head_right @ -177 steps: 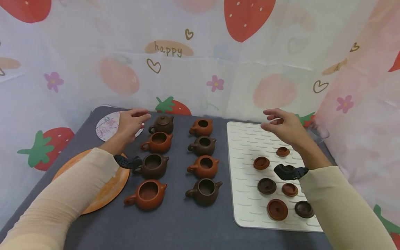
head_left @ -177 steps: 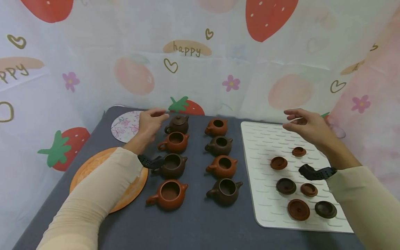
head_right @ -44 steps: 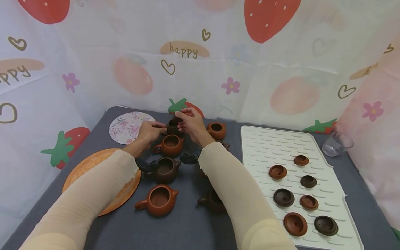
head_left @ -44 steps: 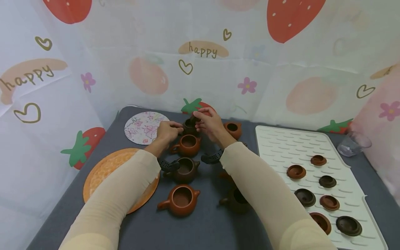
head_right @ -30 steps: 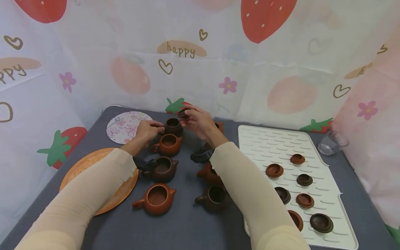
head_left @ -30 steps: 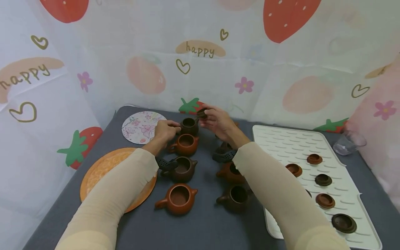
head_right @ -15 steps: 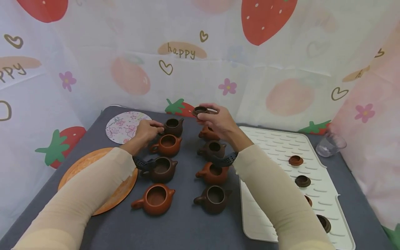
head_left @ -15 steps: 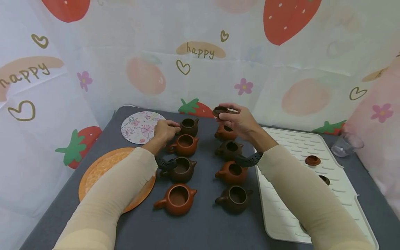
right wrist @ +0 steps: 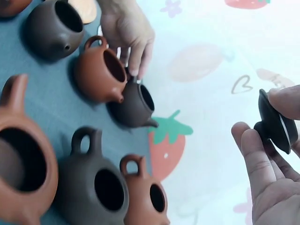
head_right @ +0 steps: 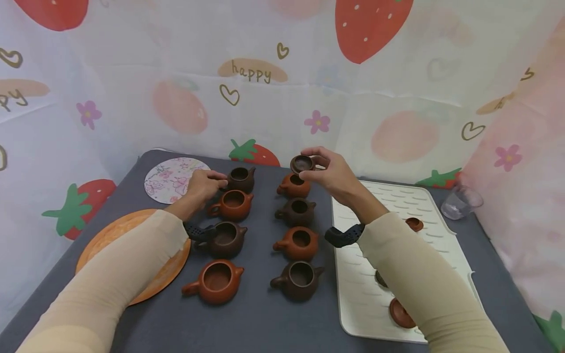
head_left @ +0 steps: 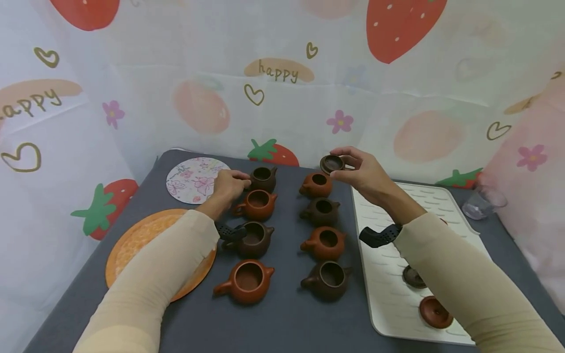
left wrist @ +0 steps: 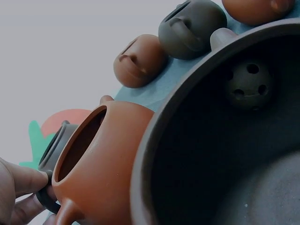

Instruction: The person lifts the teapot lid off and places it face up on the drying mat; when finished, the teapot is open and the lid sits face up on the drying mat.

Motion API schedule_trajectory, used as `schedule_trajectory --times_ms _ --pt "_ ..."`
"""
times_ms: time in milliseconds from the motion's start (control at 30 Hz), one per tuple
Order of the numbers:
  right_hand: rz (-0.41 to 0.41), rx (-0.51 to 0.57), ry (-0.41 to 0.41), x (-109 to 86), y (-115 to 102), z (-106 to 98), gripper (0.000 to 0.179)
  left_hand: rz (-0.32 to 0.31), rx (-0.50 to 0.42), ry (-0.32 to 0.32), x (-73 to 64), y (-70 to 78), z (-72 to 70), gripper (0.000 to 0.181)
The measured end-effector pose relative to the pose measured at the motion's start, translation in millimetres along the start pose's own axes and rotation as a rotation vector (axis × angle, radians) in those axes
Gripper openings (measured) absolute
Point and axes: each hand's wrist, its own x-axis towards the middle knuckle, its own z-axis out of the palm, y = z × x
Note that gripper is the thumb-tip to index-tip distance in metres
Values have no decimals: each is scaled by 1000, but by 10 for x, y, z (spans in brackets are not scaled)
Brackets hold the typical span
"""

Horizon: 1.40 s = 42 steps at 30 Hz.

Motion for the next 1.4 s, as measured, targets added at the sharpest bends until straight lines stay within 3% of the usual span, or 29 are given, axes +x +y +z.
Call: schedule_trajectory --times_ms 367,800,1400 --pt "31 -174 32 -268 65 -310 51 -15 -6 -14 -26 -15 -13 17" --pt "118 -357 90 -441 233 -631 53 -12 -25 7 -25 -21 -43 18" --pt "303 -392 139 -671 550 -1010 58 1 -30 3 -43 14 8 18"
